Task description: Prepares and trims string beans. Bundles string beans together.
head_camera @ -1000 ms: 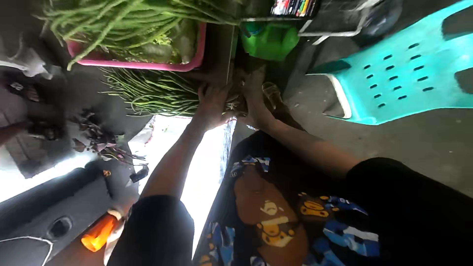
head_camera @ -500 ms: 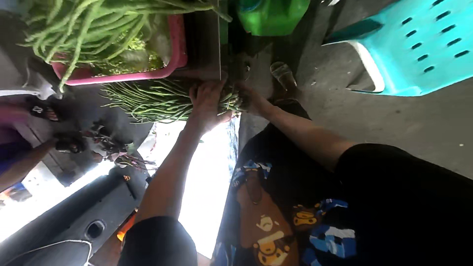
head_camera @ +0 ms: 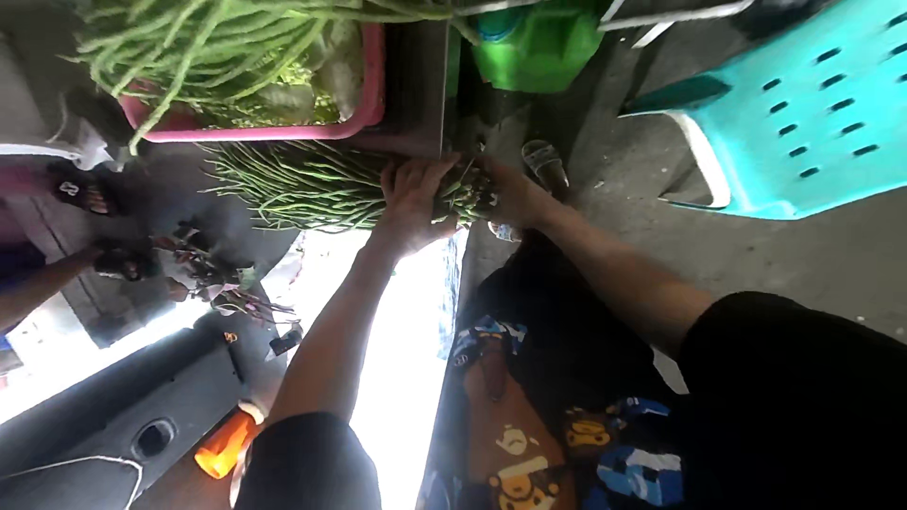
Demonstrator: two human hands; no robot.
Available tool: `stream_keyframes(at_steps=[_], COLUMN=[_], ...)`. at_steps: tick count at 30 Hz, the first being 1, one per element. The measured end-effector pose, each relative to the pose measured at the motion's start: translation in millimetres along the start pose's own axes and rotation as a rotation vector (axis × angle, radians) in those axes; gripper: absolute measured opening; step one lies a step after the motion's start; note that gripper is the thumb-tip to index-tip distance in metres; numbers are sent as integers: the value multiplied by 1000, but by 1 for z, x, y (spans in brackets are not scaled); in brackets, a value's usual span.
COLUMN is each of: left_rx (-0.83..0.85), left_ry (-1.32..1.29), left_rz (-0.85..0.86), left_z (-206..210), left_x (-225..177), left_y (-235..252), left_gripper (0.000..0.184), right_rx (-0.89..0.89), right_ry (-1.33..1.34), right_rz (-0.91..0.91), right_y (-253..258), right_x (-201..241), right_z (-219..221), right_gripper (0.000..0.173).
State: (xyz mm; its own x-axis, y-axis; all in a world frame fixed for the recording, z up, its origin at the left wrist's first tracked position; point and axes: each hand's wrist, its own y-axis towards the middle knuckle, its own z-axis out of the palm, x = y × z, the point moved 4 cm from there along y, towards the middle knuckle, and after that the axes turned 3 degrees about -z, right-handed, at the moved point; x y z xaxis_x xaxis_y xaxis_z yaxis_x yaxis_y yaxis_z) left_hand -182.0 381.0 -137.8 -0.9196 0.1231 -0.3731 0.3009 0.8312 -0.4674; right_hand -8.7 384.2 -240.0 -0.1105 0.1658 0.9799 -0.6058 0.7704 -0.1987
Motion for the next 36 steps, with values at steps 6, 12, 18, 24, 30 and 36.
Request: stream_keyframes(at_steps=[6, 12, 18, 24, 30, 36], left_rx=[-113, -95, -98, -19, 49, 72], left_ry=[-81, -87, -50, 75, 73, 78], left_rz=[42, 23, -9, -60, -133, -113], left_z=[1, 2, 2, 5, -1, -2], left_x=[2, 2, -3, -4, -7, -11], left_y=[-3, -4, -2, -1, 5, 6], left_gripper=[86, 90, 85, 78, 81, 79], right_rx=[89, -45, 166, -34, -103, 180], right_ry=[-92, 92, 296, 493, 362, 1], right_rz=[-155, -157, 74, -105, -520, -424], right_y=[23, 16, 7, 22, 10, 33], right_x=[-14, -33, -5, 7, 52, 70], right_z=[-13, 13, -16, -42, -34, -27], right_gripper=[84, 64, 79, 32, 24, 38])
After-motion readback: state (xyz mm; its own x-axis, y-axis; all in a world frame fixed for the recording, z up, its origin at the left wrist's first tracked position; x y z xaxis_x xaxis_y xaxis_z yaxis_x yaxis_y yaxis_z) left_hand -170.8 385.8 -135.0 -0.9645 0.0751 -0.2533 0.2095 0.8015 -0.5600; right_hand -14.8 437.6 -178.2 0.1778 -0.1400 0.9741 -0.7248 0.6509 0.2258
